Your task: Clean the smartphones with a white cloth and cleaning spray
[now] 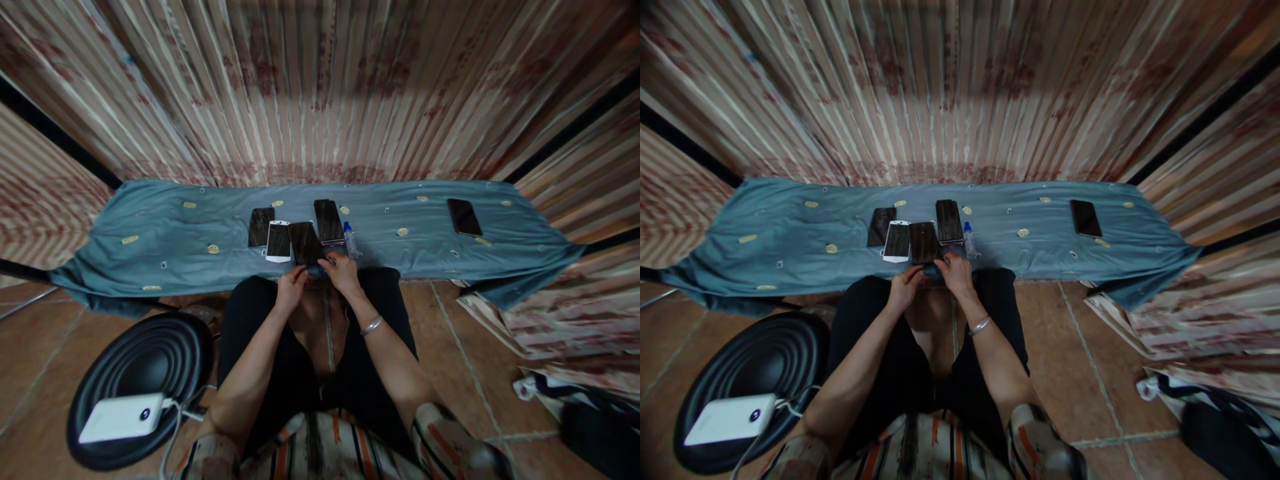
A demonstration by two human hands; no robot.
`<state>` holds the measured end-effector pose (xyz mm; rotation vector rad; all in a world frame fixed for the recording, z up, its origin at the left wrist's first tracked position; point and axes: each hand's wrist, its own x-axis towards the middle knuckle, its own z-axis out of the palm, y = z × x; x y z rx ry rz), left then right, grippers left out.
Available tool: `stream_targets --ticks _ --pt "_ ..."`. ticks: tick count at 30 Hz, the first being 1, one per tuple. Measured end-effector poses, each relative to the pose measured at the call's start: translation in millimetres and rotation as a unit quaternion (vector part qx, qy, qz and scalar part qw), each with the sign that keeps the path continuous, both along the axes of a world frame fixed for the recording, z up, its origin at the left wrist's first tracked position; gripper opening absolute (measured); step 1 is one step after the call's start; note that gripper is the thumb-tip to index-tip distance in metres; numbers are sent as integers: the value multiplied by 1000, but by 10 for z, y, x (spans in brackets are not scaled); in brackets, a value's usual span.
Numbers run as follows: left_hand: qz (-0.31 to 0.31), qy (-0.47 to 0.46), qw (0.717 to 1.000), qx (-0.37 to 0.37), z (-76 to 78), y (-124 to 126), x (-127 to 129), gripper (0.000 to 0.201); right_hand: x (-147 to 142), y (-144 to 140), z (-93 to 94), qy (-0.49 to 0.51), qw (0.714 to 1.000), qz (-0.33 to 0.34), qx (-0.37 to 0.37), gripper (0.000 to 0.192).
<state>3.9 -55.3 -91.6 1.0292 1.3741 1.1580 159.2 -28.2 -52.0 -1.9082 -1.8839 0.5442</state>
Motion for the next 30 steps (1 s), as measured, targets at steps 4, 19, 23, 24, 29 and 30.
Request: stream_targets --ticks 4,19,23,24,29,30 --pt "-1 46 999 16 17 -46 -30 27 -4 6 -1 -13 1000 -2 -11 30" --pt "96 -97 989 -49 276 48 -79 33 7 93 -26 59 998 -1 11 27" --pt "83 -149 983 -61 353 56 -78 36 29 178 -33 96 995 -5 -17 20" --pt "84 -154 983 -61 373 62 -83 35 34 194 -38 101 995 -5 -19 18" --pt "88 -150 982 -73 419 143 -69 31 68 216 -58 124 992 -7 -24 16" --pt "76 -144 984 -77 414 163 -55 31 76 210 -59 130 991 -8 -26 16"
